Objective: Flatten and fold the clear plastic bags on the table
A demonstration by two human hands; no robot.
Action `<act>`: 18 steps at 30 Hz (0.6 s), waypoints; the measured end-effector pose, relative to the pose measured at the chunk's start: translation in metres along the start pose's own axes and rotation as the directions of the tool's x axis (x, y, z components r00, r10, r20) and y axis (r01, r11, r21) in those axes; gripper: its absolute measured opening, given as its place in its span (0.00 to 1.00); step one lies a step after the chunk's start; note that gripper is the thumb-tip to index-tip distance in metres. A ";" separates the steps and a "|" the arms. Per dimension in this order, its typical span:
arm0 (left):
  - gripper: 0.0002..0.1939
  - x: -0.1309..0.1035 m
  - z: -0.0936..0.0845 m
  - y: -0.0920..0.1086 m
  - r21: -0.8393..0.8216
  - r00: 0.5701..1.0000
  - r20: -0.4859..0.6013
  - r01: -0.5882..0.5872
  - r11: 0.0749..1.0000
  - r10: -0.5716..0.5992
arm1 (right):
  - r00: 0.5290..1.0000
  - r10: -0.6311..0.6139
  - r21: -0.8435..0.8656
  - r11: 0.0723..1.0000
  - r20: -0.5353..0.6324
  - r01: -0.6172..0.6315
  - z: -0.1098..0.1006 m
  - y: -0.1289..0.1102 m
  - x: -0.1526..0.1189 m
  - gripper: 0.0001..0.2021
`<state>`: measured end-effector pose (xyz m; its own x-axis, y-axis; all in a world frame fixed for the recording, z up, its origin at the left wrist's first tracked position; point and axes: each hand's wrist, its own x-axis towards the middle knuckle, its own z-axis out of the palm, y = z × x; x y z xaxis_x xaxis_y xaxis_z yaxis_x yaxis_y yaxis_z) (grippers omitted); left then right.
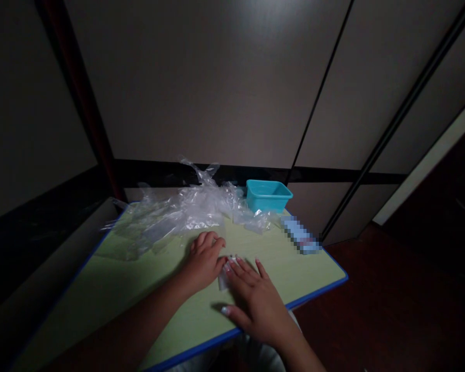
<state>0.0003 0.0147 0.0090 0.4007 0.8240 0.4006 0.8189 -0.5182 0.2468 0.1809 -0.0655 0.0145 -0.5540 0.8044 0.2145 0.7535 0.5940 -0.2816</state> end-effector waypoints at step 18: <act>0.26 -0.004 0.015 -0.005 0.169 0.991 0.022 0.127 0.977 -0.133 | 0.983 0.039 -0.015 0.999 0.181 -0.037 0.002 -0.004 -0.009 0.36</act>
<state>0.0007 0.0168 -0.0069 0.2975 0.8904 0.3446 0.9207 -0.3630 0.1433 0.1820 -0.0749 0.0123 -0.5792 0.8146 0.0302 0.7787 0.5638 -0.2753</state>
